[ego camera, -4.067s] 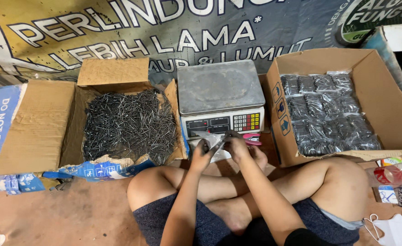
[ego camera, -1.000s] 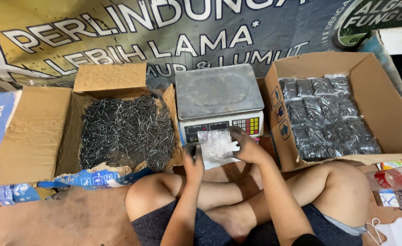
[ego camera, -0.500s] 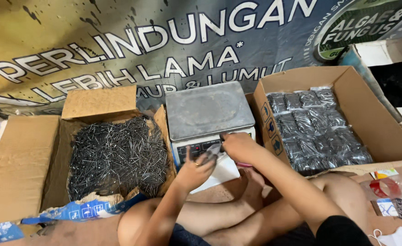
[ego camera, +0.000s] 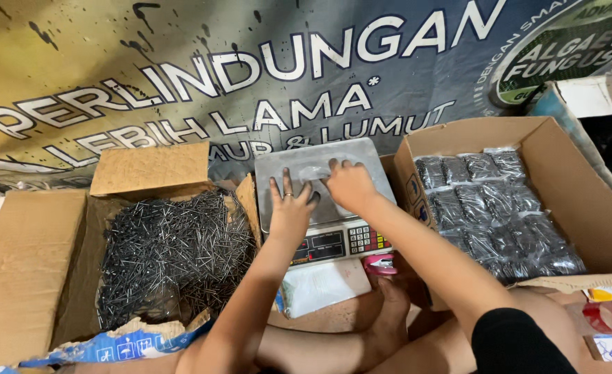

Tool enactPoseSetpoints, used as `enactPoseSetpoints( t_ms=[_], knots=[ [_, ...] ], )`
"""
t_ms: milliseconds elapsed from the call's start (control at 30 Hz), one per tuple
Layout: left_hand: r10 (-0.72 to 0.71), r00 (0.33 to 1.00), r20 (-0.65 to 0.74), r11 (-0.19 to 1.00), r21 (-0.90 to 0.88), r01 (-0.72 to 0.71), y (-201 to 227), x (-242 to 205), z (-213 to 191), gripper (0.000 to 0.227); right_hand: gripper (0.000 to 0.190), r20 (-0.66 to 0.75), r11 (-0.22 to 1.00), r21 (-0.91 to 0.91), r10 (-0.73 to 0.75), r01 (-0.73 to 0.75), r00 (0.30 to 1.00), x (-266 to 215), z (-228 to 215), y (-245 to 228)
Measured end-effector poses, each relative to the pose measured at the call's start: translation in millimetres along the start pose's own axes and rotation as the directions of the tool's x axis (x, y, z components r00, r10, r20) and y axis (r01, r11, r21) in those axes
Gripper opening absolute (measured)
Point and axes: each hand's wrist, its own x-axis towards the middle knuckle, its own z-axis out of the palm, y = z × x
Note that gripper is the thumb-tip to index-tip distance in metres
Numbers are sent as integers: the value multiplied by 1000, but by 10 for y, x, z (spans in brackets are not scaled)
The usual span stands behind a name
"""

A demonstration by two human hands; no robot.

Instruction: The person scoops nails from a large cardboard box into a small plastic bag placed on a digital scale. After weighing, the person uses a handheld sealer to close the bag and places it into a second box containing other sealed packages.

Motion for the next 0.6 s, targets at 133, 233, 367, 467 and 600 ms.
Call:
enactPoseSetpoints(
  t_ms=[133, 233, 367, 467, 600],
  knots=[
    [-48, 908, 415, 999, 0, 53, 120, 52, 234, 52, 18, -144, 981, 182, -34, 61, 989, -155, 197, -104],
    [-34, 826, 562, 995, -58, 80, 165, 63, 210, 70, 16, -206, 960, 278, 31, 28, 978, -307, 377, -167],
    [56, 796, 602, 970, -221, 99, 182, 50, -19, 81, 15, -93, 913, 392, 157, -109, 983, -415, 443, -206],
    [72, 859, 506, 940, -323, 112, 256, -96, 96, 71, 23, -101, 841, 511, 265, -179, 959, -527, 434, -317],
    [75, 918, 390, 892, -438, 113, 378, -496, 51, 59, 21, -158, 751, 630, 373, -197, 914, -963, 429, -595]
  ],
)
